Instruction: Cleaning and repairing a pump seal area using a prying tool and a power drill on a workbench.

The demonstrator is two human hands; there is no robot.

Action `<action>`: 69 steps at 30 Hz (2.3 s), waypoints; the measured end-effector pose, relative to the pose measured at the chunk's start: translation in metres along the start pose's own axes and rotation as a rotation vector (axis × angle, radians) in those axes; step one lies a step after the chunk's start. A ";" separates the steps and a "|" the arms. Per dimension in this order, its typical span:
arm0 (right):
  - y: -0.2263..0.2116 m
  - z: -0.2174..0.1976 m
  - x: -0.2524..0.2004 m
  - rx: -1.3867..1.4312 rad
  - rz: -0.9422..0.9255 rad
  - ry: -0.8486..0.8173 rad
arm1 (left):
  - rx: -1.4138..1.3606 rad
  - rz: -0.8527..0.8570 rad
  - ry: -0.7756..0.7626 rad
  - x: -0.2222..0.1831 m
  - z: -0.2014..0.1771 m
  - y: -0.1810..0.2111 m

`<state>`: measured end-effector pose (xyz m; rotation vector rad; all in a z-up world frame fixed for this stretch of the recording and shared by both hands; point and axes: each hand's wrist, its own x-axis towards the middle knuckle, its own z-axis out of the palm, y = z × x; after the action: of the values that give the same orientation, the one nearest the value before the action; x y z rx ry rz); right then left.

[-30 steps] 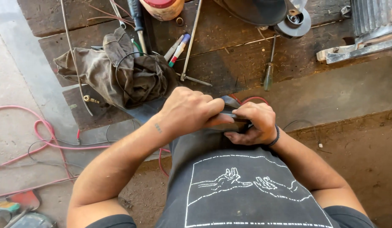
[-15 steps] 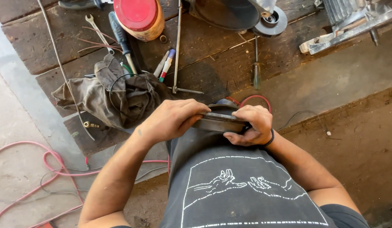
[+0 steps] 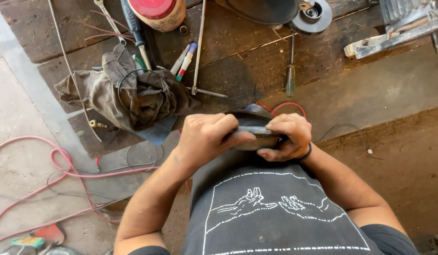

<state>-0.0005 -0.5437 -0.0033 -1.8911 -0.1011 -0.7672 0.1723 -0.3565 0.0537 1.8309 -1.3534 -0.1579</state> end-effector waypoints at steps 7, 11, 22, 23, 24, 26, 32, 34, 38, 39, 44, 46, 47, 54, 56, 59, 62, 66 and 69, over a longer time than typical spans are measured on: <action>0.044 -0.027 -0.050 0.158 0.016 0.035 | -0.578 -0.230 -0.152 -0.040 0.014 -0.033; 0.063 -0.031 -0.073 0.163 0.116 0.233 | -0.444 -0.324 -0.155 -0.065 0.026 -0.051; 0.041 0.002 -0.011 0.165 0.317 0.360 | -0.640 -0.472 0.209 -0.078 0.055 -0.059; 0.032 -0.001 -0.004 0.112 0.320 0.233 | -0.617 -0.397 0.194 -0.071 0.047 -0.055; 0.023 -0.003 0.004 0.060 0.323 0.107 | -0.594 -0.322 0.179 -0.063 0.038 -0.051; 0.018 0.000 0.004 0.084 0.352 0.094 | -0.584 -0.295 0.154 -0.051 0.032 -0.042; 0.000 -0.015 0.033 -0.040 0.352 -0.055 | -0.502 -0.227 0.065 -0.028 0.014 -0.036; -0.008 -0.014 0.047 -0.126 0.346 -0.158 | -0.465 -0.193 0.041 -0.025 0.014 -0.039; -0.013 -0.013 0.064 -0.292 0.154 -0.250 | -0.355 -0.172 -0.013 -0.018 0.012 -0.040; -0.015 -0.012 0.070 -0.362 0.117 -0.298 | -0.332 -0.154 -0.036 -0.016 0.008 -0.037; -0.030 -0.013 0.091 -0.580 0.018 -0.443 | -0.213 -0.106 -0.064 0.004 0.003 -0.006; -0.023 -0.010 0.083 -0.644 -0.002 -0.495 | -0.214 -0.148 -0.058 0.008 0.008 0.003; -0.018 -0.009 0.074 -0.632 -0.039 -0.516 | -0.232 -0.169 -0.163 0.007 0.017 0.006; 0.005 -0.008 0.043 -0.511 -0.105 -0.594 | -0.426 -0.169 -0.221 -0.009 0.026 -0.008; 0.002 -0.012 0.041 -0.463 -0.084 -0.591 | -0.345 -0.099 -0.158 -0.029 0.034 -0.032; 0.001 -0.016 0.034 -0.380 -0.029 -0.608 | -0.262 -0.023 -0.059 -0.053 0.047 -0.054; 0.002 -0.021 0.026 -0.285 0.084 -0.634 | -0.401 -0.082 -0.030 -0.062 0.041 -0.073; 0.009 -0.021 0.016 -0.066 0.283 -0.565 | -0.304 -0.202 -0.122 -0.068 0.035 -0.114; 0.025 -0.014 -0.004 0.016 0.330 -0.413 | -0.308 -0.193 -0.177 -0.065 0.041 -0.113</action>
<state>-0.0005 -0.5658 -0.0221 -1.9622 -0.0498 -0.1486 0.2060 -0.3164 -0.0722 1.7108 -1.1912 -0.6094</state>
